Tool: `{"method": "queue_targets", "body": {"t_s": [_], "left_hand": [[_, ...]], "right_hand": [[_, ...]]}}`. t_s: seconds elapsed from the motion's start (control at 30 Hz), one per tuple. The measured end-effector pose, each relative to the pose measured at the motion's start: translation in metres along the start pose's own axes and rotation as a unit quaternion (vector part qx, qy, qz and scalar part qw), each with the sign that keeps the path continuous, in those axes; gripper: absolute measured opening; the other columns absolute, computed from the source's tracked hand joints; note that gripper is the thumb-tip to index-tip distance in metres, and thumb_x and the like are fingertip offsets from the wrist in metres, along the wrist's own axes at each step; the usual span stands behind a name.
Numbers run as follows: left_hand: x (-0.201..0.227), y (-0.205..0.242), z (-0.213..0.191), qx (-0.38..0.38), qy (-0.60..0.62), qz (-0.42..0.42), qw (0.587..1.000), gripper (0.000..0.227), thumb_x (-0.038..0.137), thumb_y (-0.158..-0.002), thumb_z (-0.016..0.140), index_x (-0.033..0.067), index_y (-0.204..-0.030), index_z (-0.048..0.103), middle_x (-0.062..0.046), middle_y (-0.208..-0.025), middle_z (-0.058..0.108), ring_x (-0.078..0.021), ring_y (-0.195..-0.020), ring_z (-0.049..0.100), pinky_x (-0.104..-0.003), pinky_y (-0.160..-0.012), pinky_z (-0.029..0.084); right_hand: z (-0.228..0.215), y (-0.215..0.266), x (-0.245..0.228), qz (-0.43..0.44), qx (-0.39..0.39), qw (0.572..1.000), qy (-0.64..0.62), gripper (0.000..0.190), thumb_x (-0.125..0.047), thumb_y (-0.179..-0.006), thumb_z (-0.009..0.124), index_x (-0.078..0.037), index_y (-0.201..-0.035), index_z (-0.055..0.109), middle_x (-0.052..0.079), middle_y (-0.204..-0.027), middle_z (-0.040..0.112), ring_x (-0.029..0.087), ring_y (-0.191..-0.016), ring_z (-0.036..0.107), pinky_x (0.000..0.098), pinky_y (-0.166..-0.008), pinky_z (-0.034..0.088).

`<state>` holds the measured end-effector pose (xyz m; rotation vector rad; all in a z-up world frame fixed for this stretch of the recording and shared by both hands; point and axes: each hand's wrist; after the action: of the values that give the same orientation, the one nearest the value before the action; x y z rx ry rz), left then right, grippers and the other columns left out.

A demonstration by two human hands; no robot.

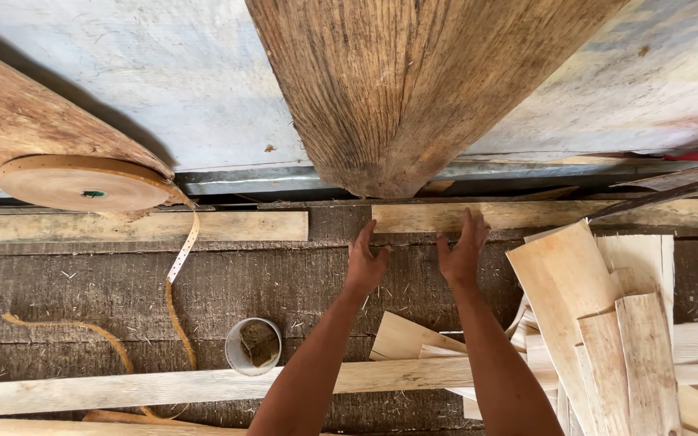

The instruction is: Sorting and trimming thin wood veneer strips using a utility knife.

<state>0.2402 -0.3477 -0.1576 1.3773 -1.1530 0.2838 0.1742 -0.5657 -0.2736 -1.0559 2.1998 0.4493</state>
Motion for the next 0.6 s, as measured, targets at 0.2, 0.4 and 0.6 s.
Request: {"method": "queue_targets", "body": {"t_s": [0.2, 0.4, 0.6], "left_hand": [[-0.034, -0.028, 0.014, 0.016, -0.056, 0.084, 0.995, 0.071, 0.017, -0.099, 0.065, 0.0235, -0.16, 0.03, -0.017, -0.157, 0.039, -0.0334, -0.141, 0.043, -0.045, -0.111, 0.048], [-0.036, -0.042, 0.034, -0.02, 0.018, 0.063, 0.998, 0.07, 0.018, -0.099, 0.063, 0.0214, -0.161, 0.029, -0.012, -0.149, 0.05, -0.0282, -0.13, 0.055, -0.042, -0.103, 0.052], [-0.092, -0.105, 0.075, 0.019, 0.294, 0.13, 0.947, 0.05, 0.004, -0.097, 0.065, 0.0038, -0.144, 0.045, -0.012, -0.128, 0.062, -0.0192, -0.114, 0.061, -0.033, -0.101, 0.05]], "right_hand": [[0.003, 0.0, 0.0, 0.025, 0.02, 0.999, -0.027, 0.088, -0.018, -0.095, 0.073, -0.019, -0.166, 0.021, 0.022, -0.173, 0.008, 0.048, -0.158, 0.0, 0.0605, -0.126, 0.015], [0.011, -0.003, 0.014, -0.01, 0.061, 0.997, -0.05, 0.086, -0.015, -0.096, 0.071, -0.014, -0.167, 0.022, 0.026, -0.173, 0.008, 0.045, -0.161, 0.002, 0.0564, -0.127, 0.015], [0.013, -0.004, 0.024, -0.009, 0.074, 0.997, -0.037, 0.086, -0.014, -0.092, 0.074, -0.013, -0.165, 0.029, 0.027, -0.171, 0.016, 0.046, -0.159, 0.004, 0.058, -0.128, 0.013]]}}
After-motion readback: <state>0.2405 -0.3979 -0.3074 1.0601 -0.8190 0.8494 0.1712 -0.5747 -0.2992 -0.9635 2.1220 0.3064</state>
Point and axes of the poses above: each hand's wrist, its own y-axis away from the middle knuckle, its own z-axis out of the palm, x = y × z
